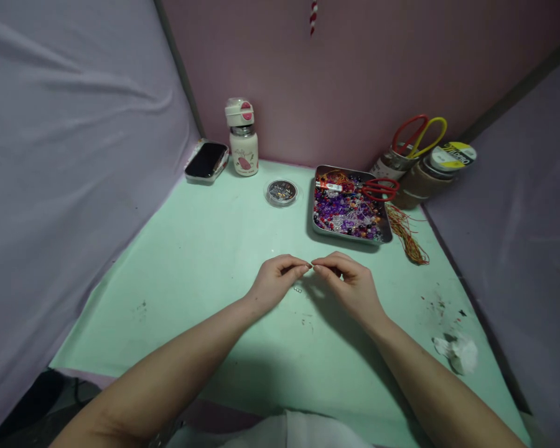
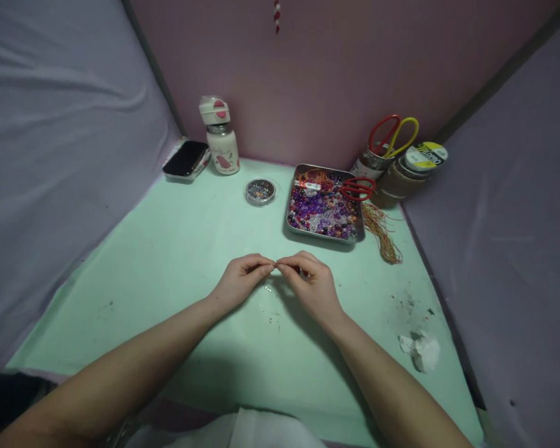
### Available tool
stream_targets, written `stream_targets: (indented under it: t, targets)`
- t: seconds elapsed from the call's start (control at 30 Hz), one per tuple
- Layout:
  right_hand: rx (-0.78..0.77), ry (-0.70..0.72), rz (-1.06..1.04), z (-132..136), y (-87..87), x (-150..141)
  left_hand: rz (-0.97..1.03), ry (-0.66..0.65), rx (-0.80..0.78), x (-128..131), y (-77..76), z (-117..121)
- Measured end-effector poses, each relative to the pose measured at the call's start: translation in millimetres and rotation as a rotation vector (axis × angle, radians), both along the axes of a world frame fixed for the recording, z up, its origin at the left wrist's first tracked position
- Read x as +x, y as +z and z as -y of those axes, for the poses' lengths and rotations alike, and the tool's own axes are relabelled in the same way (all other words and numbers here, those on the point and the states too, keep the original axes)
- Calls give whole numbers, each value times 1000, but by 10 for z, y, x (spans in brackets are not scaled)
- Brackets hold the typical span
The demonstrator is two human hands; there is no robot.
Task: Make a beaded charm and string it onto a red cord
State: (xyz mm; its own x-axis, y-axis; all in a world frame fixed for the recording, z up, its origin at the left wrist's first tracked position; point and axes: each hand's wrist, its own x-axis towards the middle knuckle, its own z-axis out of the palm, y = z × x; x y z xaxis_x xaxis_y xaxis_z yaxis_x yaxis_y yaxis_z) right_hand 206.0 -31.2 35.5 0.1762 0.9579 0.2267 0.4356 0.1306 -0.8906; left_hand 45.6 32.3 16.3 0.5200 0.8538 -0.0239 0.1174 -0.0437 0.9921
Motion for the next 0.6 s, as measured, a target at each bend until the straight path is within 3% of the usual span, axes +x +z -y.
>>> stream_targets:
  t: [0.17, 0.4, 0.6]
  targets:
    - [48, -30, -33, -4, 16, 1, 42, -7, -6, -18, -27, -3]
    - [70, -122, -60, -9, -7, 21, 100, 130, 61, -47, 42, -17]
    - [177, -148, 24, 30, 33, 17, 173, 156, -85, -54, 75, -47]
